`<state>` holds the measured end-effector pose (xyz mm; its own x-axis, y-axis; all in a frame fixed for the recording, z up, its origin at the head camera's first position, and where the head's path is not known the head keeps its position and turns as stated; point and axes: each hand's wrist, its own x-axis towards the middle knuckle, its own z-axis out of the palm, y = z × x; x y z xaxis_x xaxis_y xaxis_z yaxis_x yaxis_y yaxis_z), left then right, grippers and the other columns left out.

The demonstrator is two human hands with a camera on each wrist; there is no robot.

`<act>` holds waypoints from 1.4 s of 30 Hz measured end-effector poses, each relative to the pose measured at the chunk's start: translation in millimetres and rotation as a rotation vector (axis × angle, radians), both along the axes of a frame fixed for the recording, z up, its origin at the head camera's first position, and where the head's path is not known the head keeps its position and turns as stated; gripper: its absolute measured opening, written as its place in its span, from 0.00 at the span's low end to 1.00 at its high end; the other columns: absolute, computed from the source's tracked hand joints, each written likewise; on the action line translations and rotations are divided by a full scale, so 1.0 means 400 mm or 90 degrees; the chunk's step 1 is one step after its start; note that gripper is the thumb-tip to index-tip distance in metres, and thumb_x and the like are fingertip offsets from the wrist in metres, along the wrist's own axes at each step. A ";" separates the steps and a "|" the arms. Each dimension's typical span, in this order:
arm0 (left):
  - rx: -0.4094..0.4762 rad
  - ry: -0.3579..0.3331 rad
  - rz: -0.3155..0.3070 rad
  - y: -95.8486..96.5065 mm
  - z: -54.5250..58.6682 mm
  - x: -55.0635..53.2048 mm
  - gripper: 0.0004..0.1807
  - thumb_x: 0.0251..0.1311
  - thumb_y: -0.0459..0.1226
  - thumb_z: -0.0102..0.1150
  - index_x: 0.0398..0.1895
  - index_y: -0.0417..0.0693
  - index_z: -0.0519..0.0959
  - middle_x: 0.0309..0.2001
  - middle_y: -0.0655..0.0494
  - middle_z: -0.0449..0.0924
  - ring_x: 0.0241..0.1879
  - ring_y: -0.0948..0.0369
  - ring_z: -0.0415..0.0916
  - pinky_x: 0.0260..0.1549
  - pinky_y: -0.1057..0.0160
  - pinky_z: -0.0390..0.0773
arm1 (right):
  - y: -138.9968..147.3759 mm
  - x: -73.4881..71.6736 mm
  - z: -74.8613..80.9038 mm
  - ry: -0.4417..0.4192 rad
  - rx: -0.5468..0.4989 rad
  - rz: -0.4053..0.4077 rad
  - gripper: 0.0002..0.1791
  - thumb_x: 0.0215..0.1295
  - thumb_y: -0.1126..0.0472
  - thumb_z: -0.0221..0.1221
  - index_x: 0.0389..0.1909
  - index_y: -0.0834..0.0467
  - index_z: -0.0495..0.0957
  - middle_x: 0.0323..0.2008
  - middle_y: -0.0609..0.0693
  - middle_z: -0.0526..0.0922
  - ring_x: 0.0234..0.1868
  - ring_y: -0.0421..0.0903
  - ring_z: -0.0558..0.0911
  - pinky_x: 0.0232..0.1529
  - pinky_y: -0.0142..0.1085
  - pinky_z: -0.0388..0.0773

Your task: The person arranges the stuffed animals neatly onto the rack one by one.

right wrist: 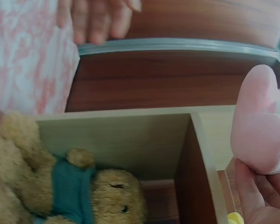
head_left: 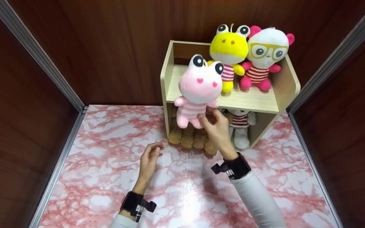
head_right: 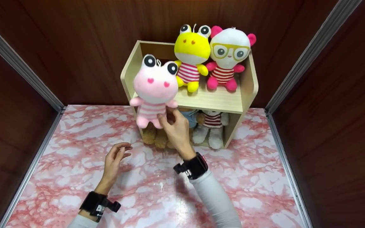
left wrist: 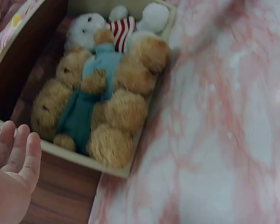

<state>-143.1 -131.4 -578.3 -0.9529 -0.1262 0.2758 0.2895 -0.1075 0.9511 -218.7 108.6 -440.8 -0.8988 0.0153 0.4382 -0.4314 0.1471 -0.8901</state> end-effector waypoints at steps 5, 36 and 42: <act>0.013 -0.010 0.029 -0.037 -0.020 0.016 0.14 0.78 0.29 0.48 0.57 0.25 0.75 0.54 0.43 0.80 0.55 0.55 0.79 0.52 0.58 0.81 | -0.008 -0.039 0.039 0.017 0.004 -0.002 0.21 0.68 0.59 0.69 0.57 0.67 0.82 0.49 0.60 0.87 0.45 0.52 0.87 0.47 0.37 0.84; 0.002 -0.040 0.066 -0.047 -0.075 0.041 0.13 0.76 0.30 0.52 0.55 0.28 0.78 0.52 0.40 0.81 0.52 0.57 0.80 0.50 0.62 0.80 | -0.090 -0.279 0.172 -0.026 0.221 -0.150 0.20 0.70 0.53 0.64 0.55 0.63 0.84 0.47 0.56 0.88 0.49 0.53 0.84 0.54 0.43 0.77; 0.007 -0.045 0.064 -0.039 -0.080 0.041 0.13 0.76 0.30 0.53 0.55 0.28 0.78 0.52 0.43 0.81 0.52 0.60 0.80 0.49 0.64 0.79 | -0.094 -0.305 0.151 -0.028 0.248 -0.163 0.18 0.72 0.55 0.62 0.52 0.65 0.84 0.45 0.59 0.87 0.47 0.55 0.83 0.52 0.46 0.76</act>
<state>-126.7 -146.9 -610.2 -0.9521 -0.2251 0.2071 0.2324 -0.0920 0.9682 -340.8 70.8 -380.5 -0.9053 0.0812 0.4169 -0.3004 0.5714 -0.7637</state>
